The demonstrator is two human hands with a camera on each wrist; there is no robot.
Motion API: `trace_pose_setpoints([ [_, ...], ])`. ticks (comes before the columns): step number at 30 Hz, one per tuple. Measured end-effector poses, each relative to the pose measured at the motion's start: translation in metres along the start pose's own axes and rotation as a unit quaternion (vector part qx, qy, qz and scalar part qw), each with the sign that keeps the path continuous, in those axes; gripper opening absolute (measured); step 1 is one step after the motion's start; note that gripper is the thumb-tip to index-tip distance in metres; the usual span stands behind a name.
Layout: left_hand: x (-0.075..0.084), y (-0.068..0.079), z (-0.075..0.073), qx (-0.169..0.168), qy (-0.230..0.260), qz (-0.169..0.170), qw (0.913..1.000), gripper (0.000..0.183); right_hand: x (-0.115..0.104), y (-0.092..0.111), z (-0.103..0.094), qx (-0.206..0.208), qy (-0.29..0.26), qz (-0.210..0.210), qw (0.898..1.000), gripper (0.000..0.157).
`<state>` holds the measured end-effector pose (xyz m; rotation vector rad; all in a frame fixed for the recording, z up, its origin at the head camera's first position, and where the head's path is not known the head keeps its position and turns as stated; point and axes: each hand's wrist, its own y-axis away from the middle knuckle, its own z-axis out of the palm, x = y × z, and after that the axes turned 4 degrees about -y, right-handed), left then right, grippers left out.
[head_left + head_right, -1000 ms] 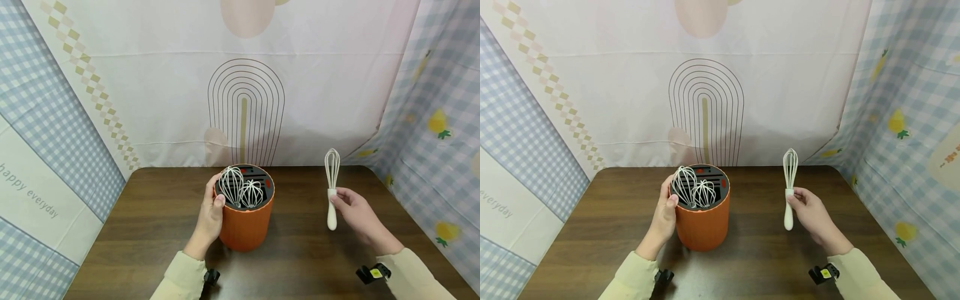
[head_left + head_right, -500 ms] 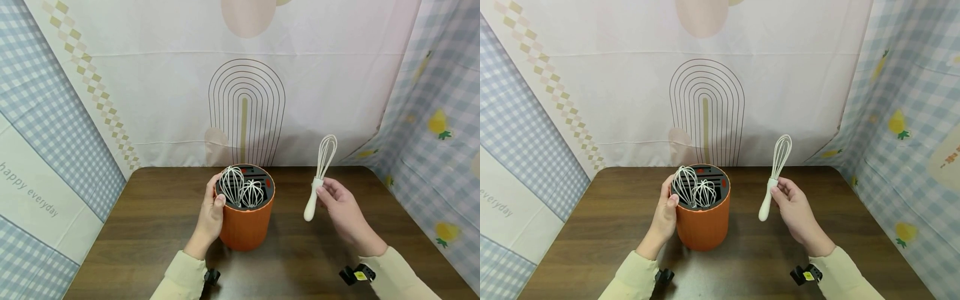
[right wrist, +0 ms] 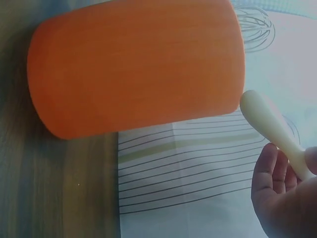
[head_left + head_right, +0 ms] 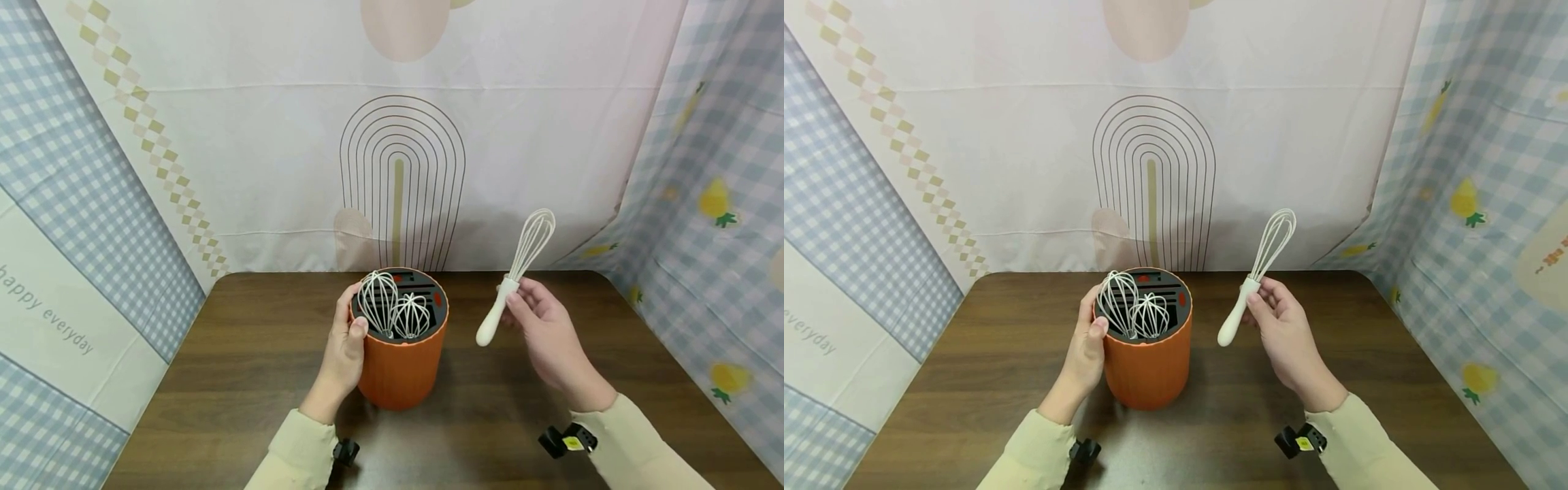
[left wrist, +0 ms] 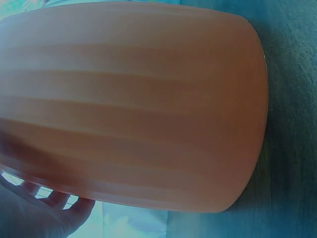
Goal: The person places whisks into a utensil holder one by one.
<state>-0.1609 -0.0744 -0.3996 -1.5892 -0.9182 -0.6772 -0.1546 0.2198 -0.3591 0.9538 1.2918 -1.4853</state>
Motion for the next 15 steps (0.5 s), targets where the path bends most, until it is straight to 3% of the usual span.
trace_pose_setpoints([
  [15,-0.001,0.0,0.0,0.002,0.002,0.004,1.0,0.053,-0.006,-0.006,0.031,0.035,-0.065,-0.04,0.996,0.031],
])
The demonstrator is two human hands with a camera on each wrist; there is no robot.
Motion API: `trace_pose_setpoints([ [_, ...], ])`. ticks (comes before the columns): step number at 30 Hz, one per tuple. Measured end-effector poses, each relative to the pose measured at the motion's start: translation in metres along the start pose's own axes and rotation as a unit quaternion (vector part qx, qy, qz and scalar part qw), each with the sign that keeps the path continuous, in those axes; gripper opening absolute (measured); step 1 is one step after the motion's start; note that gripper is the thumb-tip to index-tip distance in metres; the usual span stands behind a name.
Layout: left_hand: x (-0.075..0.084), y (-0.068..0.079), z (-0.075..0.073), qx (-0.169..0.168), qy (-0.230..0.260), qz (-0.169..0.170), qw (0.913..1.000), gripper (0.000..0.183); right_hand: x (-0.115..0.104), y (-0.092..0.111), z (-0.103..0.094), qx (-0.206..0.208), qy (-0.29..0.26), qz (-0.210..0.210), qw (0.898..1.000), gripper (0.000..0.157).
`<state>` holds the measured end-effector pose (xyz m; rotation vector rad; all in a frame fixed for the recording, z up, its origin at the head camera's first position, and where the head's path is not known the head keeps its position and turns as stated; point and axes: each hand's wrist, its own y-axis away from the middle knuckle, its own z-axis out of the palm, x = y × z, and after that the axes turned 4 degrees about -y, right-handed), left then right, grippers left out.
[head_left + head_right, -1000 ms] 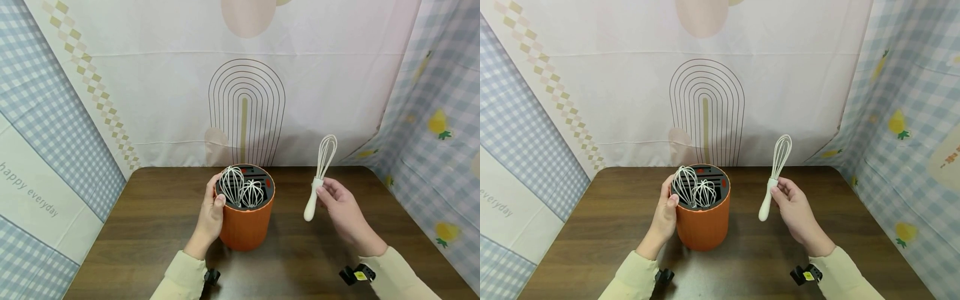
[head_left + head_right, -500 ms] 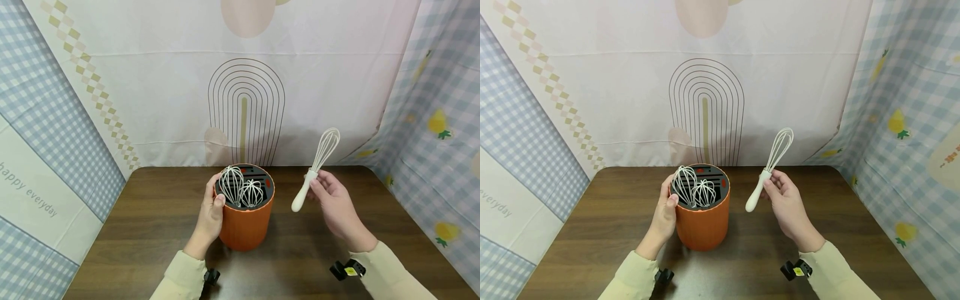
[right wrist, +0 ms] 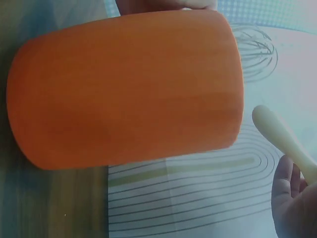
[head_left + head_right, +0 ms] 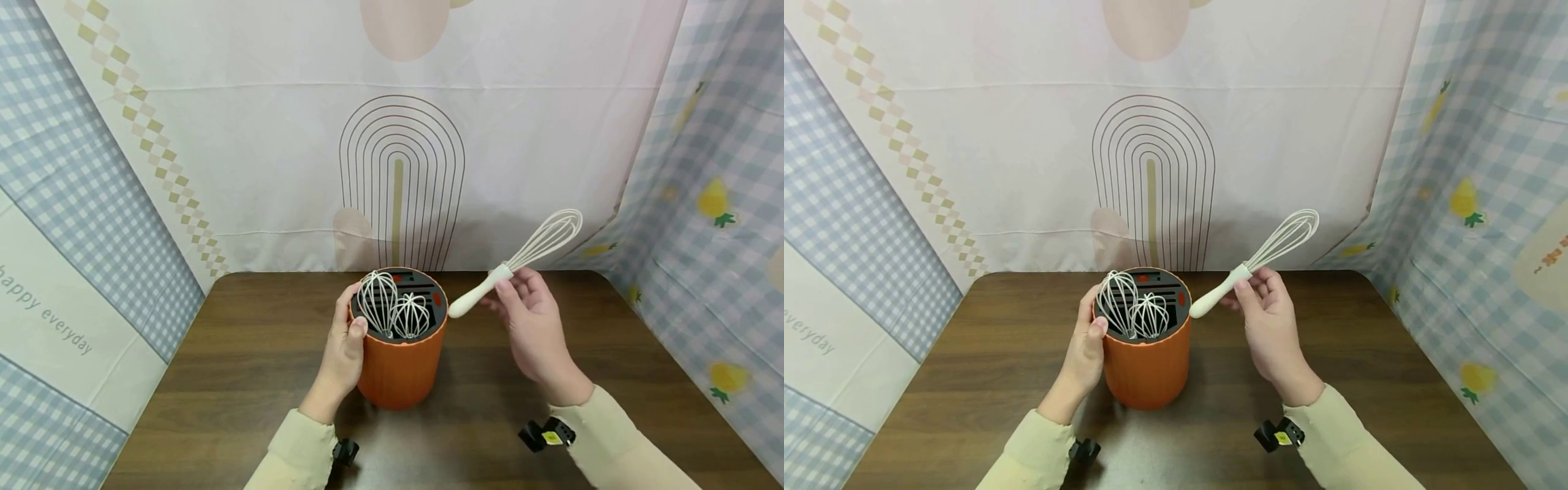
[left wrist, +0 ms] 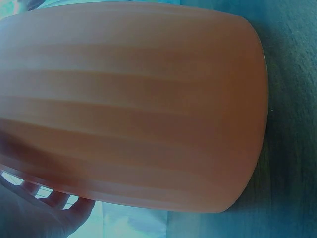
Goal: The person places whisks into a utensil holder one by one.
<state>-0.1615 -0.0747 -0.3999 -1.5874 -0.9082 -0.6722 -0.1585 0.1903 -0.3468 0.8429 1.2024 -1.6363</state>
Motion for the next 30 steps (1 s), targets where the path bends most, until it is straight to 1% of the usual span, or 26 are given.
trace_pose_setpoints([
  [6,0.0,0.0,-0.001,-0.005,0.001,0.003,1.0,0.054,0.001,-0.002,0.013,-0.003,-0.002,-0.019,1.0,0.032],
  [13,0.001,0.0,0.0,-0.001,-0.002,-0.002,1.0,0.053,0.005,-0.002,0.026,-0.026,0.009,-0.06,0.998,0.033],
  [17,0.001,0.0,0.0,-0.002,-0.002,-0.004,1.0,0.053,0.008,-0.002,0.031,-0.041,0.02,-0.077,0.996,0.033],
  [25,0.0,0.0,0.0,-0.005,0.0,-0.002,1.0,0.053,0.01,-0.001,0.036,-0.067,0.071,-0.083,0.992,0.033],
  [30,0.0,0.0,-0.001,-0.005,0.001,-0.004,1.0,0.053,0.009,-0.001,0.039,-0.086,0.082,-0.088,0.989,0.034],
])
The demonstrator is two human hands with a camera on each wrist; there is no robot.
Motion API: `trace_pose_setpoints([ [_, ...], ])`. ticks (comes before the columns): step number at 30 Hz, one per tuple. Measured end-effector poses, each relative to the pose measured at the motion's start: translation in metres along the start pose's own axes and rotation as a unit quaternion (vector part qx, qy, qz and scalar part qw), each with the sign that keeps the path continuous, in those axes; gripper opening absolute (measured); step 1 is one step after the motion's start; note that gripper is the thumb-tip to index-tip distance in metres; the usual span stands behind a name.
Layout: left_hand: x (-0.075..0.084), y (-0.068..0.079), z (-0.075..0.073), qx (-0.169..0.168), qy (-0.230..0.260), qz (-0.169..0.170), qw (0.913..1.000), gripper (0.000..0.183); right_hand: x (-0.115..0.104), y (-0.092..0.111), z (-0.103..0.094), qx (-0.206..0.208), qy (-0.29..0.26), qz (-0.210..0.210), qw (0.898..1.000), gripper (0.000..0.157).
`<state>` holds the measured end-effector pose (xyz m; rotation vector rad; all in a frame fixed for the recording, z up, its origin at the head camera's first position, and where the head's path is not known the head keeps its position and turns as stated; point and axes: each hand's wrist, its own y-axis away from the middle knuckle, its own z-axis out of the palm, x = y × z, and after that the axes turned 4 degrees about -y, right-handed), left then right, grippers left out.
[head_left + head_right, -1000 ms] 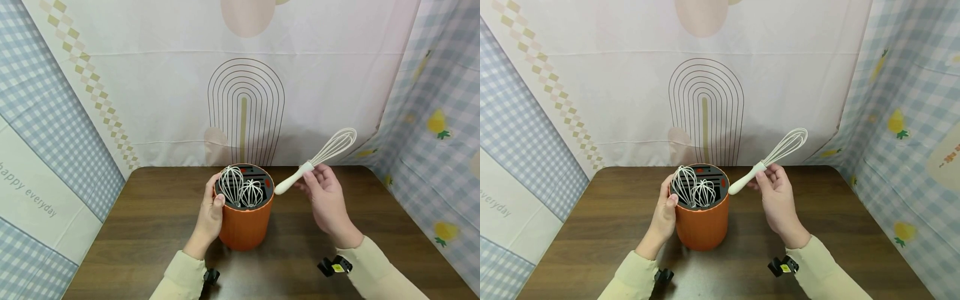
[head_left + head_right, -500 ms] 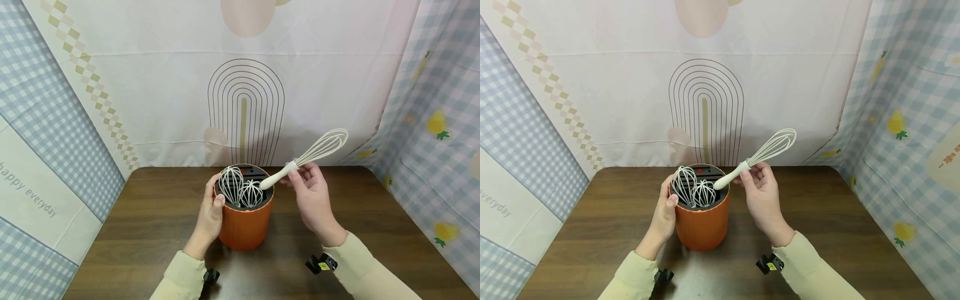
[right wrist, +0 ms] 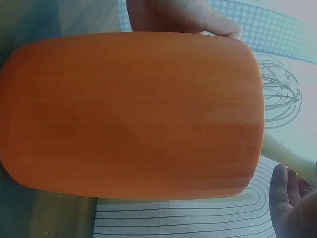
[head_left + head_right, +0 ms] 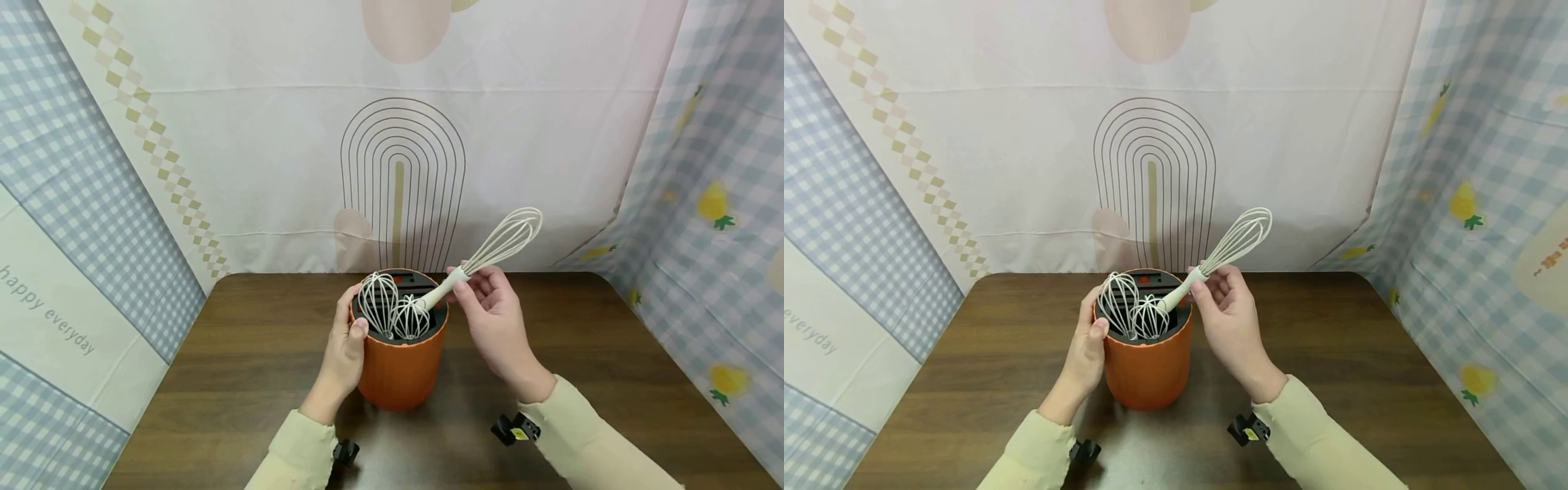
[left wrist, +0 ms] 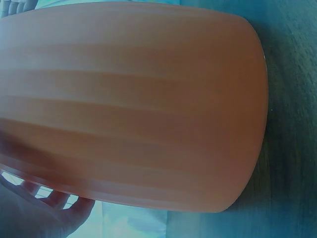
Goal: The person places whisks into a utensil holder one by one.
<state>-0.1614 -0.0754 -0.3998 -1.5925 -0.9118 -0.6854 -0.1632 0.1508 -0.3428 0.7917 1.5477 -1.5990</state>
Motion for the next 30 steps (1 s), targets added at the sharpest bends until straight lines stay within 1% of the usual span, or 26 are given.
trace_pose_setpoints([
  [5,0.002,0.0,0.0,-0.001,0.002,-0.001,1.0,0.053,-0.002,0.0,0.001,-0.016,0.022,-0.013,1.0,0.031],
  [12,0.002,0.0,0.0,-0.001,0.0,0.002,1.0,0.053,-0.002,0.002,0.003,-0.024,0.054,-0.056,0.997,0.033],
  [16,0.0,0.0,0.0,-0.002,-0.002,0.003,1.0,0.052,-0.016,0.003,0.01,-0.025,0.065,-0.062,0.996,0.033],
  [19,-0.013,0.0,0.003,0.0,0.0,0.005,1.0,0.053,-0.026,0.003,0.016,-0.029,0.079,-0.06,0.995,0.031],
  [23,-0.034,0.0,0.006,0.004,-0.003,0.009,0.9999,0.053,-0.027,0.003,0.017,-0.033,0.095,-0.047,0.994,0.031],
  [25,-0.039,0.0,0.006,0.004,-0.004,0.012,0.9999,0.052,-0.027,0.003,0.017,-0.034,0.102,-0.039,0.993,0.032],
  [30,-0.044,0.0,0.006,0.0,0.004,0.025,0.9997,0.051,-0.025,0.003,0.017,-0.038,0.104,-0.029,0.993,0.032],
])
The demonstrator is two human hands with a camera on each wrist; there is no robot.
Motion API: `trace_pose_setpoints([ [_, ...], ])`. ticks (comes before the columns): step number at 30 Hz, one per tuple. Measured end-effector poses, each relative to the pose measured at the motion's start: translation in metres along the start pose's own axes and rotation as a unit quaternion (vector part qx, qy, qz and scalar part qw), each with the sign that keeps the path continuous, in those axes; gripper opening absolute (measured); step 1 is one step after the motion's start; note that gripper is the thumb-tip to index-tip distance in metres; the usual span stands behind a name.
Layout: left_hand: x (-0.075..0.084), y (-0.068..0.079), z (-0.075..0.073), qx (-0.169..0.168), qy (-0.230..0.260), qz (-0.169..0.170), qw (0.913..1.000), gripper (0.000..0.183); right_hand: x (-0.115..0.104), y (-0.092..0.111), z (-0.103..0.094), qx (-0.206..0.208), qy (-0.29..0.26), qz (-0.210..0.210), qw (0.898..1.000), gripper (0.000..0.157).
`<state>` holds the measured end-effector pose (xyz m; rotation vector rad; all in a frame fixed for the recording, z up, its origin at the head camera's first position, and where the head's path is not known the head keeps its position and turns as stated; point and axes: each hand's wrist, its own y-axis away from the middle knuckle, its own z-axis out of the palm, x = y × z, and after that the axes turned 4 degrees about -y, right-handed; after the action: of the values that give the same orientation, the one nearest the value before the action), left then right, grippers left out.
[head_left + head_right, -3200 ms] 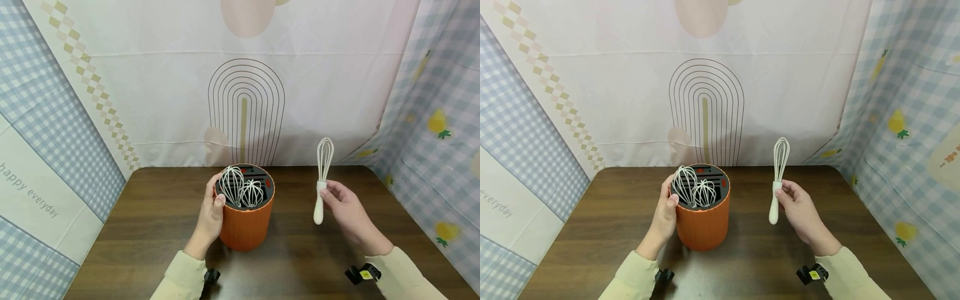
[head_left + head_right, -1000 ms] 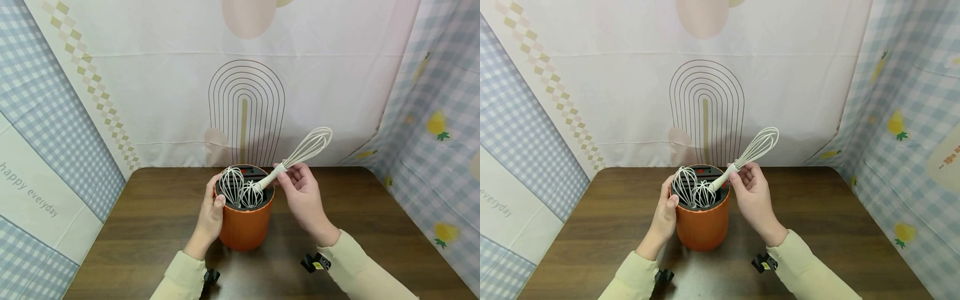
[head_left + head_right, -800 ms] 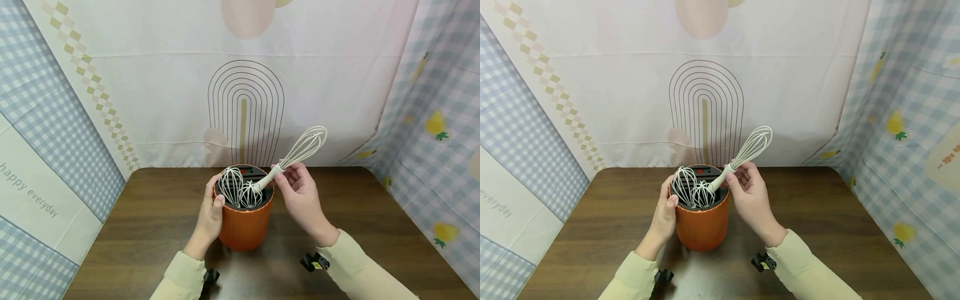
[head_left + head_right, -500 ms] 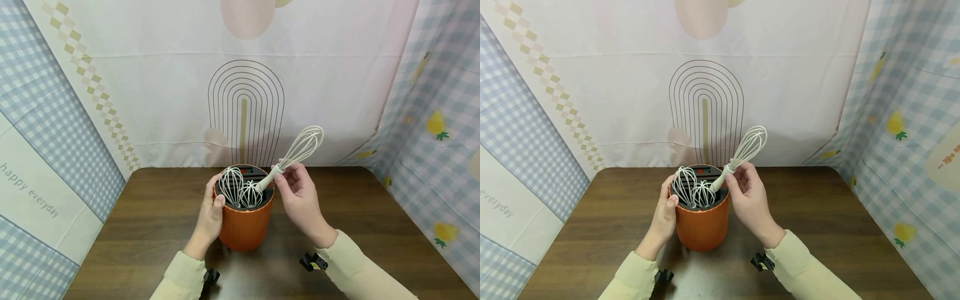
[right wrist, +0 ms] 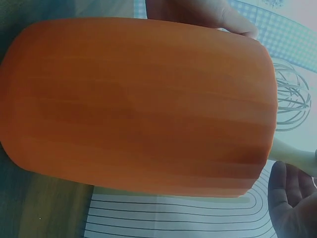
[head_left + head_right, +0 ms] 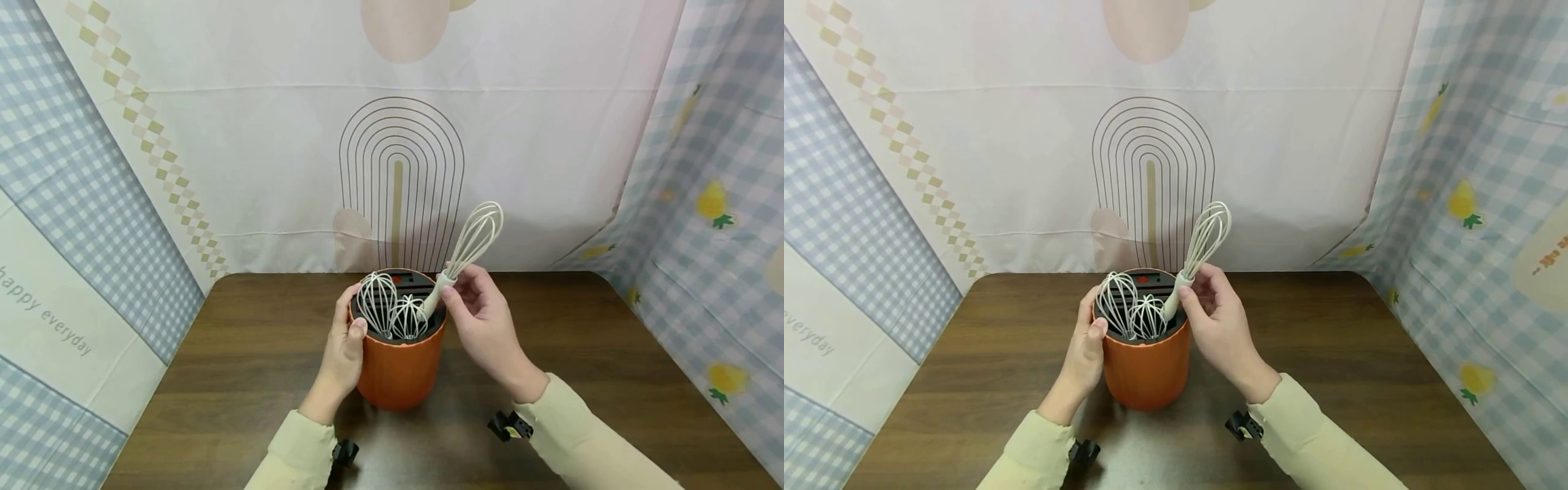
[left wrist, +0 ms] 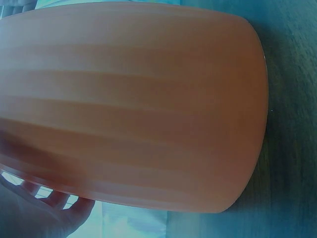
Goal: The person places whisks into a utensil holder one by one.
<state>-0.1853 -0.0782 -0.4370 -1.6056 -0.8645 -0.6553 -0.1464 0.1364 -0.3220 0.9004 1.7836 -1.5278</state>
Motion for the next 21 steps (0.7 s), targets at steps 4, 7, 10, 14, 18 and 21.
trace_pose_setpoints([
  [4,0.0,0.0,0.0,-0.001,0.006,0.004,1.0,0.051,0.001,0.0,0.001,-0.004,-0.007,0.004,1.0,0.031],
  [7,0.003,0.0,0.0,0.001,0.003,-0.005,1.0,0.052,0.001,0.0,0.001,-0.008,-0.007,0.01,1.0,0.03],
  [10,0.016,0.0,-0.001,0.004,0.003,-0.011,0.9999,0.053,0.002,-0.001,0.002,-0.011,-0.003,0.02,1.0,0.029],
  [14,0.036,-0.001,-0.004,0.004,0.007,-0.01,0.9999,0.053,0.003,-0.001,0.003,-0.018,0.013,0.034,0.999,0.026],
  [18,0.044,-0.002,-0.005,0.001,0.005,-0.013,0.9999,0.053,0.0,-0.001,0.003,-0.027,0.057,0.043,0.997,0.023],
  [21,0.045,-0.002,-0.005,0.001,0.001,-0.016,0.9999,0.053,-0.003,0.0,0.003,-0.033,0.083,0.049,0.995,0.022],
])
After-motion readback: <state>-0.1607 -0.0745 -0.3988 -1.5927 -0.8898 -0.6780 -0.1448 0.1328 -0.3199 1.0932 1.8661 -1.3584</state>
